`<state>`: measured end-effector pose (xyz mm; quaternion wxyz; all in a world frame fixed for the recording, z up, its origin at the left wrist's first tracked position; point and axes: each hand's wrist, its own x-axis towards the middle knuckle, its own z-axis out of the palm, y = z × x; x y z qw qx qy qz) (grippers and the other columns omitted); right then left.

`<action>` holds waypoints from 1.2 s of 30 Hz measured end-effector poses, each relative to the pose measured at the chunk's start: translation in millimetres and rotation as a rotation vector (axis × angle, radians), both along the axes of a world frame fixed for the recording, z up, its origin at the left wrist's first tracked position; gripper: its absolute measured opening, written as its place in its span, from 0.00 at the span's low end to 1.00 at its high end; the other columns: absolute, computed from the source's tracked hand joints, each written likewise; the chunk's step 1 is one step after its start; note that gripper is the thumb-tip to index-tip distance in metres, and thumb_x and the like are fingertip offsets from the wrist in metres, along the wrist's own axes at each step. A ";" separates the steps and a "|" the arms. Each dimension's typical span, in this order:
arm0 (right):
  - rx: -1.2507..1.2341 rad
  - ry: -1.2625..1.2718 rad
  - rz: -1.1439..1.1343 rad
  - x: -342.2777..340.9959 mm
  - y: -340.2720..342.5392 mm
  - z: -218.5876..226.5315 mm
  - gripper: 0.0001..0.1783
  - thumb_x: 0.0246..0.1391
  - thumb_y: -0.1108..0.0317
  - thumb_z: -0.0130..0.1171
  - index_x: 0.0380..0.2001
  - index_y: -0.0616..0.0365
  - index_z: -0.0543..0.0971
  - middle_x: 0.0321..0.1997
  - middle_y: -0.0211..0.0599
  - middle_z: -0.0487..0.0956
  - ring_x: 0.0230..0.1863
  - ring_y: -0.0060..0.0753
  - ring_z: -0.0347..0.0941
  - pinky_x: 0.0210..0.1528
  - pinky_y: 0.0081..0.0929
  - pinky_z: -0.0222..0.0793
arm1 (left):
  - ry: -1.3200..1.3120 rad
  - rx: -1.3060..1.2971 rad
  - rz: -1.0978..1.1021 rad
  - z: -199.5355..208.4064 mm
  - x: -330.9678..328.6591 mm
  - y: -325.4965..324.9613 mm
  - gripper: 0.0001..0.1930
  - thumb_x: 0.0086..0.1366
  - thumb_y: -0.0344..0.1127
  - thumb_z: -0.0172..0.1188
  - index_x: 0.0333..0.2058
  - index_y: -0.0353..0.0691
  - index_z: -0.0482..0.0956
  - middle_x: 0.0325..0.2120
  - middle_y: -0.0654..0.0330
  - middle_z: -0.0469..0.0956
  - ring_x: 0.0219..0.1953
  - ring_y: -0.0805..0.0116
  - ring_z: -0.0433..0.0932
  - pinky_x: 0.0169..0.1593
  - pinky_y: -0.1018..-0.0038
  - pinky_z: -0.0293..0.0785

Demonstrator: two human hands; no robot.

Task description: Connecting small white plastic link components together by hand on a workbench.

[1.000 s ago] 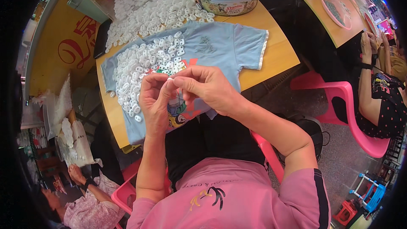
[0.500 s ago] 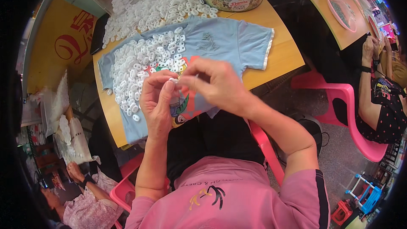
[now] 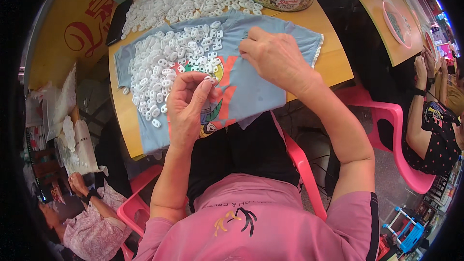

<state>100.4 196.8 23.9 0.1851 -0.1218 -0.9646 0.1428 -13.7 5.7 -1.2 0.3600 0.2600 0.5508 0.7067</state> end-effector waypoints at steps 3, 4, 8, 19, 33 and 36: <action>0.034 0.004 0.053 -4.8 3.8 2.7 0.05 0.49 0.71 0.62 0.30 0.59 0.77 0.31 0.37 0.75 0.30 0.42 0.74 0.31 0.34 0.68 | -0.075 0.024 0.003 0.8 -1.4 0.2 0.07 0.67 0.29 0.57 0.41 0.35 0.72 0.33 0.59 0.78 0.31 0.76 0.78 0.37 0.80 0.75; 0.051 0.025 0.070 -5.7 4.1 3.7 0.06 0.48 0.72 0.62 0.30 0.60 0.76 0.31 0.37 0.74 0.28 0.39 0.74 0.30 0.32 0.68 | -0.140 0.041 0.006 1.5 -2.1 0.4 0.07 0.67 0.28 0.57 0.41 0.34 0.72 0.32 0.60 0.78 0.30 0.77 0.77 0.37 0.81 0.75; -0.286 0.026 0.034 -5.3 -6.5 13.2 0.05 0.51 0.75 0.61 0.31 0.61 0.76 0.31 0.33 0.75 0.25 0.25 0.72 0.28 0.23 0.68 | -0.255 0.107 0.042 -0.6 -6.0 -0.4 0.08 0.66 0.29 0.59 0.41 0.34 0.72 0.32 0.59 0.78 0.31 0.75 0.79 0.37 0.79 0.76; -0.880 0.256 -0.031 -22.0 -43.0 -7.7 0.10 0.59 0.75 0.57 0.43 0.65 0.79 0.34 0.26 0.76 0.31 0.11 0.68 0.33 0.13 0.66 | -0.284 0.155 0.043 -5.3 -8.4 -3.3 0.08 0.65 0.29 0.59 0.41 0.35 0.72 0.33 0.60 0.78 0.31 0.76 0.78 0.37 0.80 0.76; -0.459 0.128 0.081 -26.6 -48.3 -0.3 0.05 0.53 0.75 0.62 0.34 0.64 0.80 0.30 0.31 0.75 0.27 0.18 0.69 0.28 0.17 0.63 | -0.370 0.514 0.221 2.1 -44.2 -43.1 0.06 0.68 0.27 0.53 0.43 0.37 0.74 0.34 0.56 0.79 0.30 0.70 0.76 0.33 0.76 0.73; -0.379 0.129 0.142 -35.7 -56.0 -2.5 0.05 0.51 0.75 0.63 0.33 0.63 0.79 0.30 0.34 0.75 0.26 0.23 0.70 0.27 0.20 0.64 | -0.336 0.453 0.270 -0.6 -46.7 -48.8 0.06 0.68 0.27 0.54 0.43 0.37 0.73 0.34 0.56 0.79 0.30 0.70 0.76 0.35 0.76 0.74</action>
